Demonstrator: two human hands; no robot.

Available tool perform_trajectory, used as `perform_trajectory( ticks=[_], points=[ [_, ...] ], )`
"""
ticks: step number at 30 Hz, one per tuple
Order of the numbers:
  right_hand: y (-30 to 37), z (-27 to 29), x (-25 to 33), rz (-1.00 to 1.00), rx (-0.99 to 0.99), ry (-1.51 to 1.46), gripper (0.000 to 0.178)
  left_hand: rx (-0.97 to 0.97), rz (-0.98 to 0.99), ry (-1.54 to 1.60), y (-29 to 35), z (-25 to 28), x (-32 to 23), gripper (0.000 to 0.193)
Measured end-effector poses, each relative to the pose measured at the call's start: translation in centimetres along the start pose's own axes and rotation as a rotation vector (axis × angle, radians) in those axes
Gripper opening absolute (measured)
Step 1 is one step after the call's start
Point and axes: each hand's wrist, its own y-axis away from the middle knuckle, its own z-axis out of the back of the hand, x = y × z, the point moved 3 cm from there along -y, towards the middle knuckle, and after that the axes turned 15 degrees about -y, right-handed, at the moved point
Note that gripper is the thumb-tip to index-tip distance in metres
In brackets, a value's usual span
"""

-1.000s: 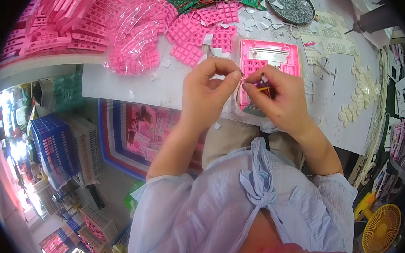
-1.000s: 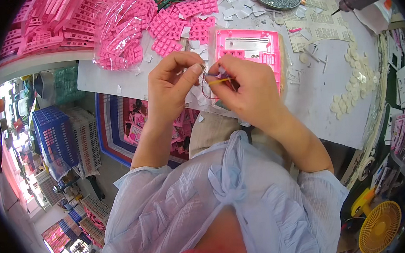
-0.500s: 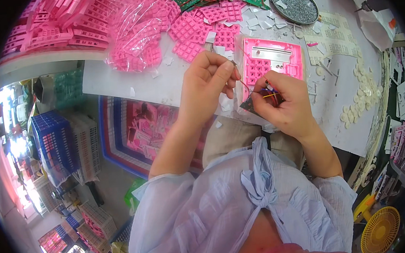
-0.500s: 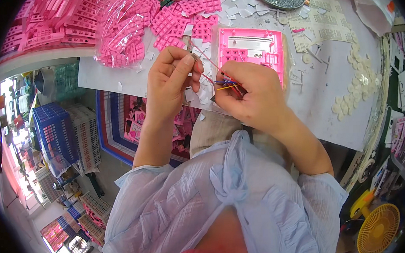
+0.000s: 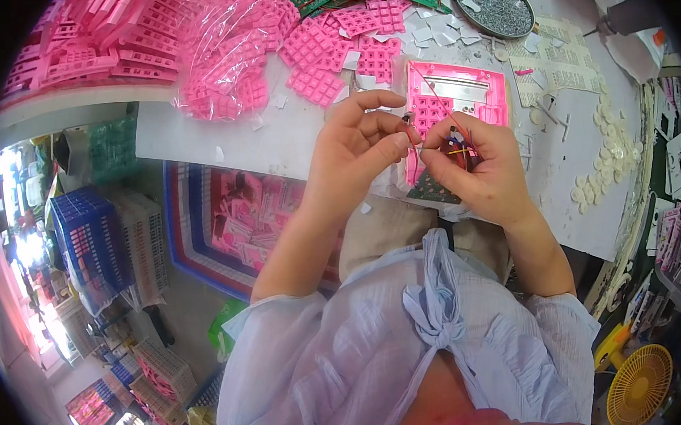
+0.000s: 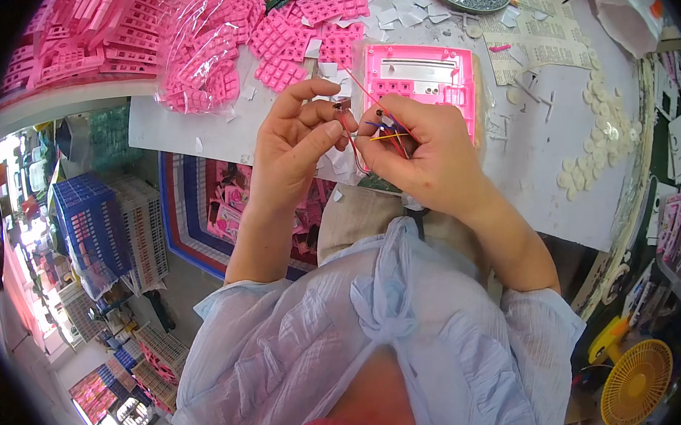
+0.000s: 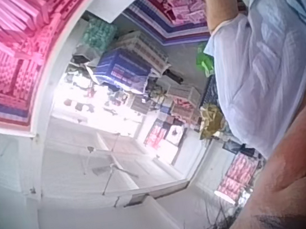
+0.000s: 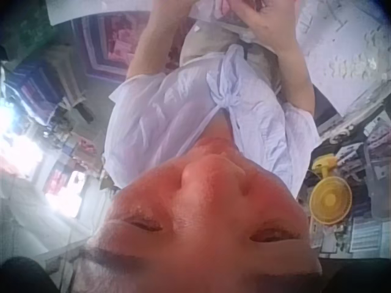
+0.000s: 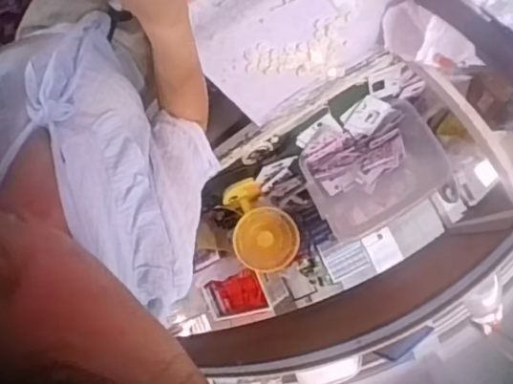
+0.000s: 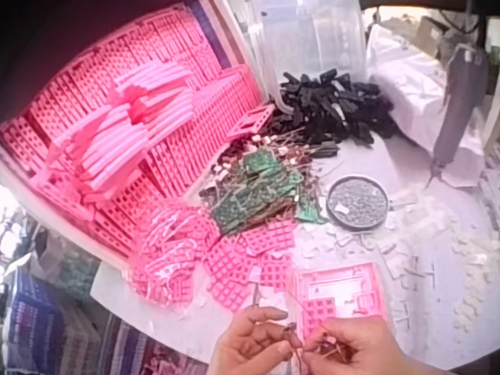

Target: Assembling a toy calculator by installing a circuit board and various components into a pink plastic casing using an electric screwdriver.

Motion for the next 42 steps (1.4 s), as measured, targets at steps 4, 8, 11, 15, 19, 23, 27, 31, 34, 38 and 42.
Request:
perform_trajectory(
  ticks=[4, 8, 11, 15, 19, 23, 27, 31, 34, 38, 42],
  points=[
    [0.0, 0.2, 0.1, -0.046, 0.013, 0.009, 0.011, 0.034, -0.033, -0.013, 0.1, 0.1, 0.4, 0.045],
    [0.0, 0.1, -0.1, -0.051, -0.006, -0.055, 0.009, 0.037, -0.073, -0.021, 0.2, -0.6, -0.2, 0.048],
    [0.0, 0.0, 0.1, -0.055, -0.006, -0.109, 0.007, 0.024, -0.043, -0.01, 0.5, -0.9, -0.4, 0.051],
    [0.0, -0.2, 0.0, -0.078, -0.028, -0.161, 0.007, -0.001, -0.044, -0.01, 0.6, -1.3, -0.5, 0.052],
    [0.0, 0.0, -0.1, -0.067, -0.024, -0.116, 0.006, -0.012, -0.03, -0.051, 0.7, -1.4, -0.5, 0.053],
    [-0.1, 0.1, -0.5, -0.006, -0.016, -0.082, 0.007, -0.027, -0.071, -0.122, 0.7, -1.4, -0.3, 0.055],
    [0.0, -0.3, -0.6, 0.026, -0.018, -0.159, 0.008, -0.01, -0.076, -0.114, 0.7, -1.8, 0.1, 0.054],
    [-0.1, -0.1, -0.3, 0.084, 0.016, -0.074, 0.008, 0.009, -0.04, -0.192, 0.8, -2.0, -0.2, 0.056],
    [0.0, -0.3, -0.6, 0.052, -0.005, -0.092, 0.007, 0.02, -0.024, -0.264, 0.9, -1.9, -0.4, 0.055],
    [0.3, -0.3, -0.9, -0.026, -0.013, -0.118, 0.006, -0.003, -0.017, -0.317, 1.0, -1.5, -0.3, 0.05],
    [0.3, 0.0, -1.2, -0.07, -0.002, -0.199, 0.006, 0.008, 0.001, -0.239, 1.0, -1.4, -0.3, 0.04]
  ],
)
